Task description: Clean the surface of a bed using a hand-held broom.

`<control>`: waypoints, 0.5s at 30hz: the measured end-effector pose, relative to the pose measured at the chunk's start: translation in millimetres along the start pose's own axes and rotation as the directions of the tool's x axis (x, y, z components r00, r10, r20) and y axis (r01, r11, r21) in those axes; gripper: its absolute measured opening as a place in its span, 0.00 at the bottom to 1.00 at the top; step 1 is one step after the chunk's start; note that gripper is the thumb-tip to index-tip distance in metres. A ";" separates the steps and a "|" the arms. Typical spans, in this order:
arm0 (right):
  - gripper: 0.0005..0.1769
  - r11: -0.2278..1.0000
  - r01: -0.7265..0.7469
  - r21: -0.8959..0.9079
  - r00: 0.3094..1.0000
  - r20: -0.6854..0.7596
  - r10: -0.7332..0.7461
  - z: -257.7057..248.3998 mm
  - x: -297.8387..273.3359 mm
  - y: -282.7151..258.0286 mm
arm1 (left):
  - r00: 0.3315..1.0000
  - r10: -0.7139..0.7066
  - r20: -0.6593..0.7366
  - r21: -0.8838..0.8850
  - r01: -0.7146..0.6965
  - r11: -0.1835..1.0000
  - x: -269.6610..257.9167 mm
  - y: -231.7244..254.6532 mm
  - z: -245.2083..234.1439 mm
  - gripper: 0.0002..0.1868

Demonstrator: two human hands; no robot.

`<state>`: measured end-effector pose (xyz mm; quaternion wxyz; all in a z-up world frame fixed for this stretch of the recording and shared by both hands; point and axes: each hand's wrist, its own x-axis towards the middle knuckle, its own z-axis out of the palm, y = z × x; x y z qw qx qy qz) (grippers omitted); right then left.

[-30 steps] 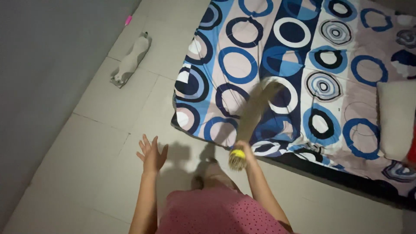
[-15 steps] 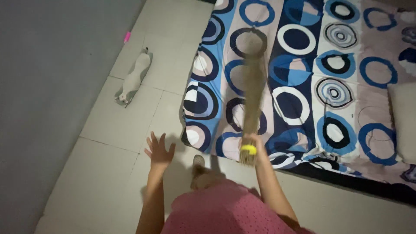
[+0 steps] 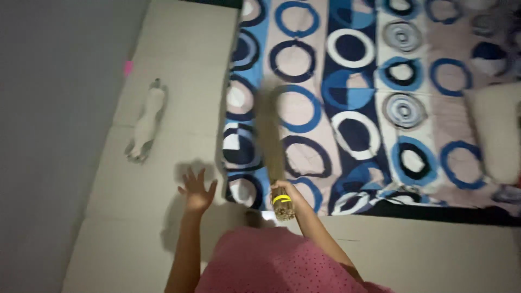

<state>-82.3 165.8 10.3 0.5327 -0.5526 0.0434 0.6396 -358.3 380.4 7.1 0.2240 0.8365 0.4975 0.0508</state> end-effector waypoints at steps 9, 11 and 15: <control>0.18 0.937 0.247 0.247 0.962 -0.181 -0.206 11.5 -55.2 -51.7 | 0.976 0.218 -0.010 0.106 -0.216 0.971 82.8 12.9 -2.5 0.43; 0.18 0.916 0.301 0.265 0.936 -0.264 -0.231 -2.0 -37.5 -48.2 | 0.966 0.250 0.062 0.049 -0.253 0.966 104.0 22.5 -15.1 0.43; 0.18 0.865 0.347 0.361 0.905 -0.371 -0.209 -1.7 12.8 -34.2 | 0.901 0.433 0.033 0.144 -0.433 0.890 139.4 -0.2 -14.0 0.40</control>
